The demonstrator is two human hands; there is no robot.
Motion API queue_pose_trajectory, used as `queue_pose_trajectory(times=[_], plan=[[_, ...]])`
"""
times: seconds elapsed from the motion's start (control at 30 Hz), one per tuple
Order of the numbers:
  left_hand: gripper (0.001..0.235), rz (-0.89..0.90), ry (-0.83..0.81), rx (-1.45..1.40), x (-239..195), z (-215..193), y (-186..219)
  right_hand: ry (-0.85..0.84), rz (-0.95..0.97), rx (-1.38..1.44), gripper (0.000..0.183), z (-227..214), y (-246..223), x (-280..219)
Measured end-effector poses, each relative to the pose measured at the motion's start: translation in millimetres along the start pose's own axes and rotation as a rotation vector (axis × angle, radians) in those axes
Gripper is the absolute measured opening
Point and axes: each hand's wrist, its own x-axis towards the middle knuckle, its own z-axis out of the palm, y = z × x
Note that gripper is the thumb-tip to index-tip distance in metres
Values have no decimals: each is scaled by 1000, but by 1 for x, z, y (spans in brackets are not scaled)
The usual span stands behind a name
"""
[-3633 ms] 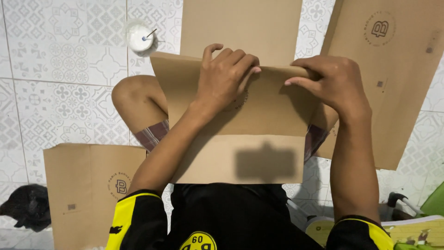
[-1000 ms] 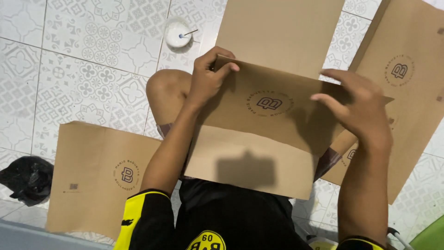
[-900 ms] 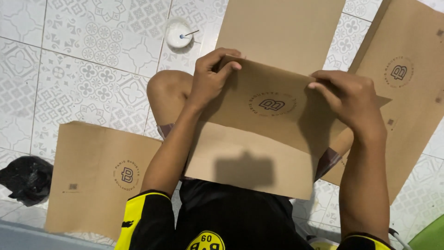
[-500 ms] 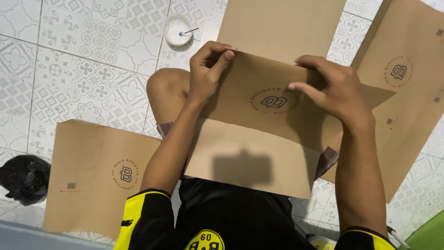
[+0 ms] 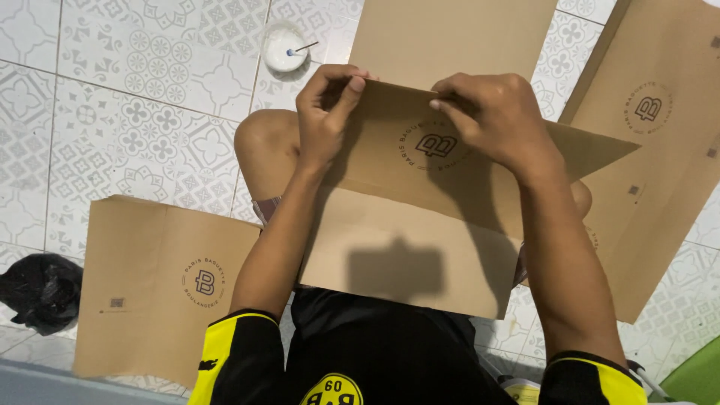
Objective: The person sits on the floor and folds a flat brown paper bag into its three-dimensional shape. They use a small brush to apply white glue from a container onto the bag's seam, then press the edges together to secure the fold.
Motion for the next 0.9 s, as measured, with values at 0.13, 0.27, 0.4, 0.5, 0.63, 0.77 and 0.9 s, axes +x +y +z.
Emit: queue_pose_trajectory(times=[0.13, 0.27, 0.4, 0.5, 0.63, 0.77, 0.9], plan=[[11, -38, 98, 8, 2, -6, -5, 49, -59, -3, 13, 10, -14, 19], [6, -54, 61, 44, -2, -2, -5, 165, -148, 17, 12, 29, -32, 40], [5, -60, 94, -4, -1, -5, -12, 275, -158, -18, 4, 45, -39, 51], [7, -75, 131, 17, -1, -8, -13, 312, -183, -83, 5, 49, -33, 49], [7, -72, 212, 34, 7, -4, -14, 253, -198, -143, 9, 31, -7, 27], [12, -53, 292, 21, 19, -16, -29, 143, -99, -184, 31, -6, 53, -32], [13, -62, 240, 87, 32, -15, -27, 170, -44, -190, 25, -30, 115, -101]])
